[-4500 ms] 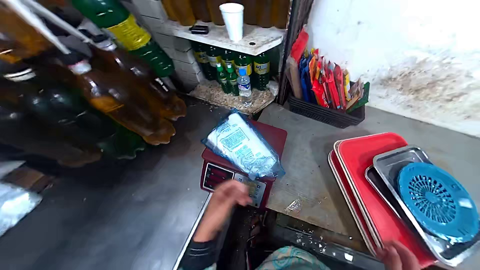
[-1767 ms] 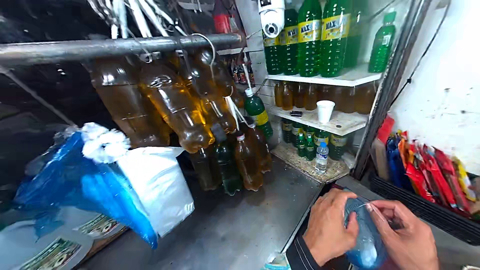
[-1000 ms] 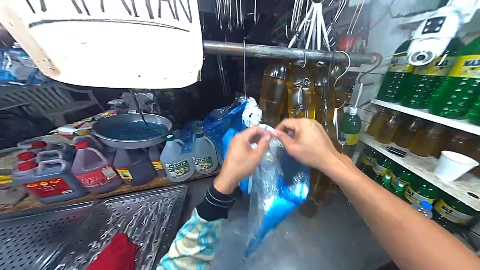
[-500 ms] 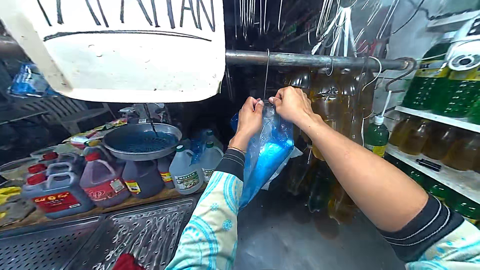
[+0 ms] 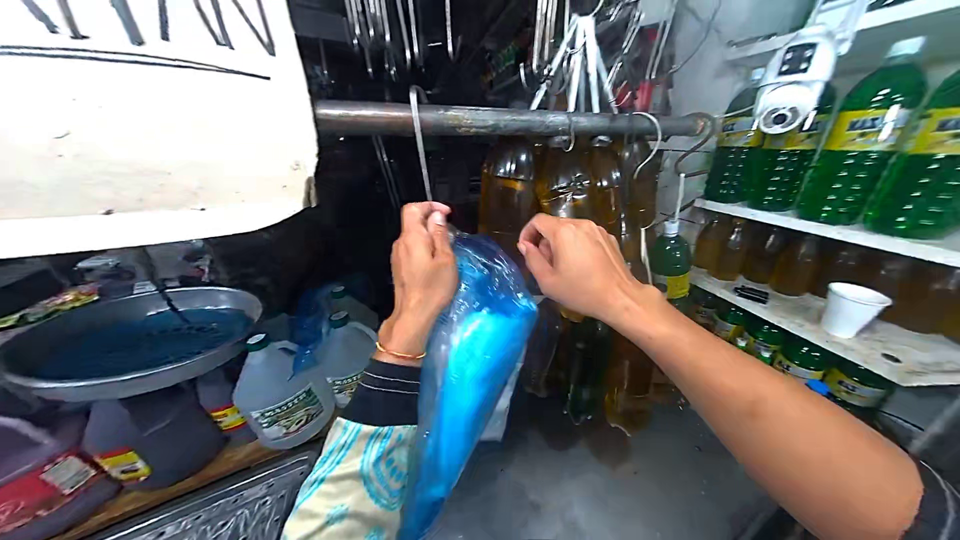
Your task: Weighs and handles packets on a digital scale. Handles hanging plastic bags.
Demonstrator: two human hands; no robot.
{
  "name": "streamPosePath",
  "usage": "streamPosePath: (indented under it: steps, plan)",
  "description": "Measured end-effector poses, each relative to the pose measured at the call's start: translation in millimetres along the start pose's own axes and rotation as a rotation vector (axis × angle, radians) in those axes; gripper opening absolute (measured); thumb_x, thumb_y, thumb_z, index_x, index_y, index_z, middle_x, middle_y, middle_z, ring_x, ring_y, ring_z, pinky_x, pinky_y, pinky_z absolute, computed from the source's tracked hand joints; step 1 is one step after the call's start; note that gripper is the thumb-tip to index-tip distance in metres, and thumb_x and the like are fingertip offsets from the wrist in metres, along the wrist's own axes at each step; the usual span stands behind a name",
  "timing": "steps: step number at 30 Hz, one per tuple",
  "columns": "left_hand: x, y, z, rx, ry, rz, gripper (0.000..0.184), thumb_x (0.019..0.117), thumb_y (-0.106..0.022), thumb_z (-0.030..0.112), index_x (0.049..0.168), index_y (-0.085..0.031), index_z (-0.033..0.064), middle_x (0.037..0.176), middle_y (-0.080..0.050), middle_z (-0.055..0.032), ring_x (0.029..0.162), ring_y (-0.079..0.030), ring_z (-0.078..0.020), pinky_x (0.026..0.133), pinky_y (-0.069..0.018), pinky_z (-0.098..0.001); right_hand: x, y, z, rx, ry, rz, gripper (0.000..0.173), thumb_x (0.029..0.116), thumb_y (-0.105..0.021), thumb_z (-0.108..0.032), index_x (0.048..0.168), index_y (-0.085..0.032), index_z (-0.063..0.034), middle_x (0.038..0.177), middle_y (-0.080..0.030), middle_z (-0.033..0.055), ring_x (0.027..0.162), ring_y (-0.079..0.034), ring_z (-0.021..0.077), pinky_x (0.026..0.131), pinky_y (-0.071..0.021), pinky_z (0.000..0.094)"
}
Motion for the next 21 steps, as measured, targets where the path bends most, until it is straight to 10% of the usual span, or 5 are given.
streamPosePath:
  steps: [6, 11, 21]
  plan:
    - [25.8, 1.2, 63.5, 0.193, -0.213, -0.010, 0.043, 0.1116, -0.031, 0.034, 0.138, -0.044, 0.0020, 0.100, -0.063, -0.0269, 0.080, -0.066, -0.0449, 0.064, -0.0520, -0.0666, -99.7, 67.8, 70.9, -0.018, -0.100, 0.000, 0.026, 0.1018, -0.056, -0.033, 0.112, -0.073, -0.0171, 0.088, -0.071, 0.0000, 0.078, -0.068, 0.0160, 0.070, -0.0580, 0.0441]
    - [-8.5, -62.8, 172.5, -0.215, -0.482, -0.188, 0.034, 0.1112, -0.033, 0.026, 0.129, -0.053, 0.0057, 0.089, -0.057, -0.0037, 0.072, -0.058, -0.0100, 0.062, -0.0515, -0.0298, -234.3, 133.0, 155.5, 0.108, -0.389, 0.018, 0.030, 0.1027, -0.053, -0.032, 0.118, -0.071, -0.0138, 0.094, -0.072, 0.0040, 0.084, -0.069, 0.0182, 0.079, -0.0571, 0.0459]
    - [-61.5, -207.2, 443.1, -0.892, -0.336, -0.664, 0.017, 0.1093, -0.040, 0.018, 0.112, -0.057, 0.0133, 0.089, -0.059, 0.0119, 0.074, -0.056, 0.0074, 0.069, -0.0499, -0.0148, -644.6, 261.1, 181.1, 0.081, -0.977, 0.618, 0.024, 0.0979, -0.057, -0.015, 0.108, -0.070, 0.0020, 0.086, -0.070, 0.0070, 0.067, -0.063, 0.0088, 0.062, -0.0566, 0.0294]
Point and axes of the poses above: each hand's wrist, its own x-axis towards the middle knuckle, its own y-axis out of the back of the hand, z = x × y, the point moved 10 cm from there along x, towards the middle knuckle
